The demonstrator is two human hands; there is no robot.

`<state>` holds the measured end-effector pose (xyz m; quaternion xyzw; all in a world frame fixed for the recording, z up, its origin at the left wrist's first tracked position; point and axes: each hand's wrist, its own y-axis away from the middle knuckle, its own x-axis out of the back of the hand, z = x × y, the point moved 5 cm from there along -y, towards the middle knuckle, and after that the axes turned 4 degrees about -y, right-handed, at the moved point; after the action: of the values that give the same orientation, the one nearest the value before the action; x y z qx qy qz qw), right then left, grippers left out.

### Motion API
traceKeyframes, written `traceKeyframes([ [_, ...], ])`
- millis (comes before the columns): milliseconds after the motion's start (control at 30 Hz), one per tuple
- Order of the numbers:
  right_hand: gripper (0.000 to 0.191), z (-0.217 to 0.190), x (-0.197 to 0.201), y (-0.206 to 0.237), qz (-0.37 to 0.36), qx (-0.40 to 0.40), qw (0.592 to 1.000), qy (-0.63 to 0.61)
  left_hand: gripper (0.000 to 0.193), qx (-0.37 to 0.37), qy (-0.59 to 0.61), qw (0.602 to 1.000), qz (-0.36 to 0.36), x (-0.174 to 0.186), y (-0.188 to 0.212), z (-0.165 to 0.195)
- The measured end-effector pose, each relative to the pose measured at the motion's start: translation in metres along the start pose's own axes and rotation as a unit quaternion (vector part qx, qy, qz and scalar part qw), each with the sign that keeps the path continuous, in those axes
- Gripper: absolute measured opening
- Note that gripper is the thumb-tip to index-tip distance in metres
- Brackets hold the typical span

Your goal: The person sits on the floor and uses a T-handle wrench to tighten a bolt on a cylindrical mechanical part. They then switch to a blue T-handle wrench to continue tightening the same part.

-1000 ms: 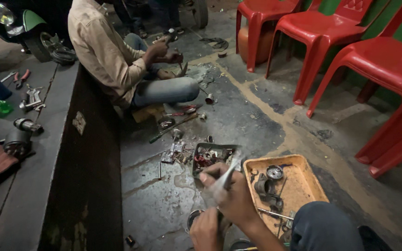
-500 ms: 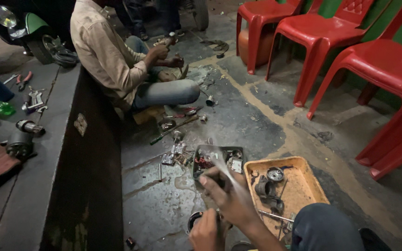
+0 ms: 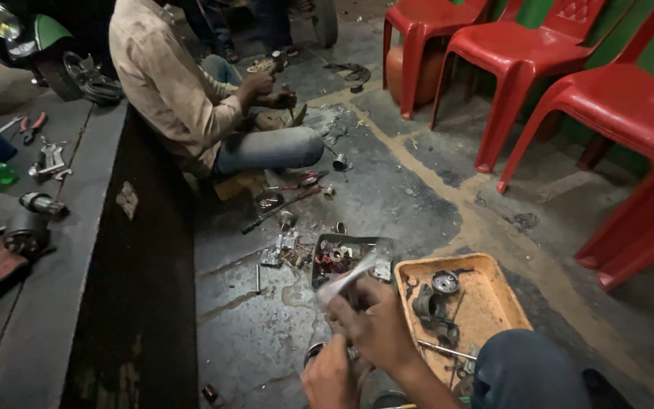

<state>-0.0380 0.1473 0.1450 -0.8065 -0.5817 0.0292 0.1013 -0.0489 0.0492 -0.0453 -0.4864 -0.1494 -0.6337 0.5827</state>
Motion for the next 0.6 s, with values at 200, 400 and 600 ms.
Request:
traceKeyframes([
  [200,0.022,-0.006,-0.005,0.003,-0.035,0.013,0.999,-0.027,0.062,-0.219,0.209,0.941,0.151,0.030,0.007,0.020],
  [400,0.021,-0.010,0.000,0.000,0.006,0.013,0.998,-0.061,0.039,-0.079,0.067,0.993,0.051,0.024,0.002,0.012],
  [600,0.021,-0.014,0.004,0.005,-0.008,0.021,0.999,-0.029,0.056,-0.049,0.130,0.990,0.029,0.049,-0.001,0.024],
])
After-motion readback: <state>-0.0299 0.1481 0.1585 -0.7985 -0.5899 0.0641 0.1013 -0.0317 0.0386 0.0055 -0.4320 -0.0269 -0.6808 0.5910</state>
